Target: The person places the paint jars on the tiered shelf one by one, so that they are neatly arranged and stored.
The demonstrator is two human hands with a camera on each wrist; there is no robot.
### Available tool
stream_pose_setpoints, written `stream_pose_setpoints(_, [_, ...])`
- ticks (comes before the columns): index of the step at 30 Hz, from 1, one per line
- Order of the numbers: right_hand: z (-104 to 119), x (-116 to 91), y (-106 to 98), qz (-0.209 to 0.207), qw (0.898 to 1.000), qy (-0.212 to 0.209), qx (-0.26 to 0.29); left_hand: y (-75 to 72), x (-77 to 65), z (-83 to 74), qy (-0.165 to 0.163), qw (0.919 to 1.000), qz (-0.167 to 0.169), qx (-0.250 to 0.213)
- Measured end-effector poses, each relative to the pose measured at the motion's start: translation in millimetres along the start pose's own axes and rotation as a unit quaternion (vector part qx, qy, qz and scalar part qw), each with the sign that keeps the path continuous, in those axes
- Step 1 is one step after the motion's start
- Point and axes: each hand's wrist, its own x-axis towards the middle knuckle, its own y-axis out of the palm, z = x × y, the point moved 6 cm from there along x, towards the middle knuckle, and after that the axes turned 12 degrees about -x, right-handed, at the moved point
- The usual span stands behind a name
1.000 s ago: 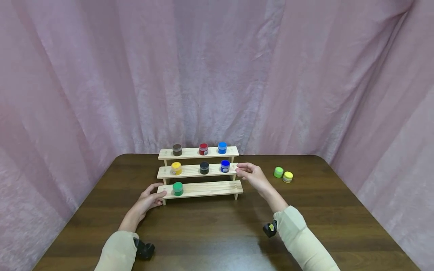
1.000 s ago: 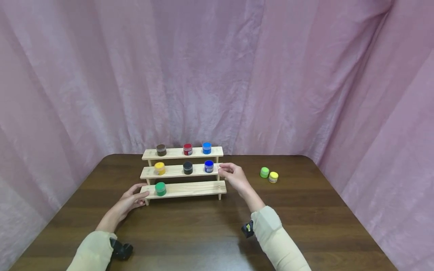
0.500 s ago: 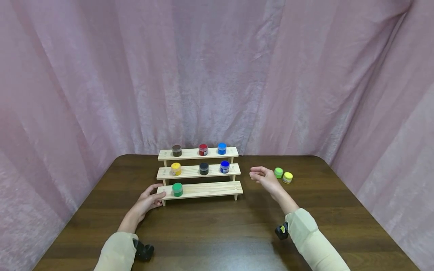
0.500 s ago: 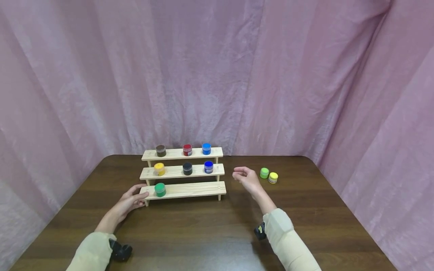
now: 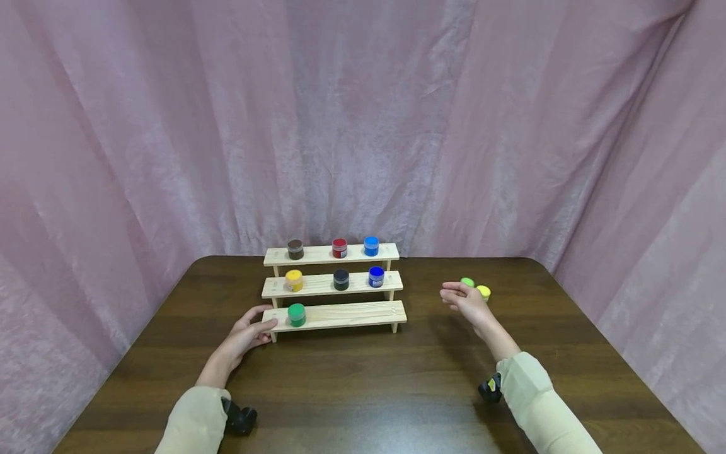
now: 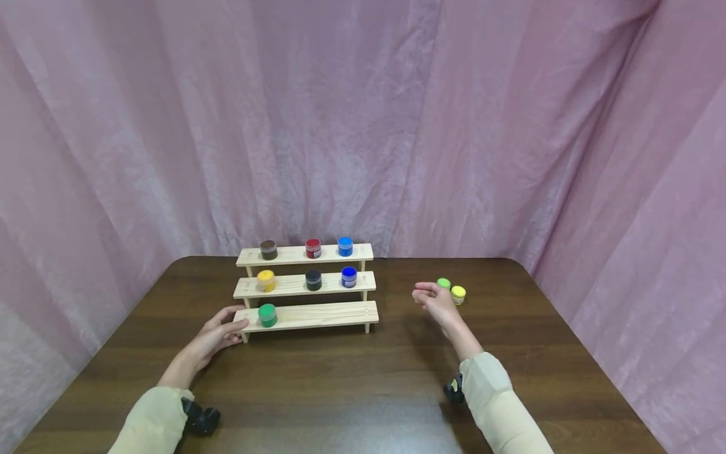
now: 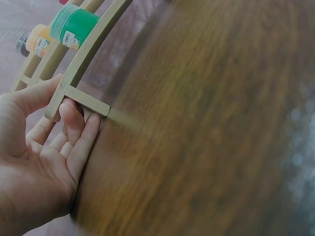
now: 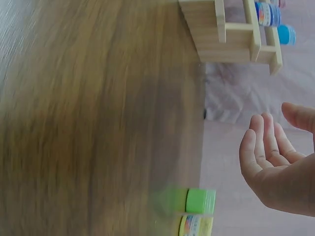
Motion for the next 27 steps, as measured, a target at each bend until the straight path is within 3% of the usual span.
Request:
stream_pose_setpoints(16, [-19, -2, -40, -0.056, 0.997, 0.026, -0.036, -0.9, 1.0, 2.4, 0.001, 0.9999, -0.003, -0.013])
stream_pose_setpoints(24, [-32, 4, -52, -0.091, 0.996, 0.025, -0.001, 0.0, 0.2, 1.9, 0.003, 1.0, -0.003, -0.008])
stream_pose_setpoints(27, [-37, 8, -56, -0.114, 0.993, 0.03, -0.029, -1.2, -0.7, 0.5, 0.005, 0.9999, -0.007, -0.006])
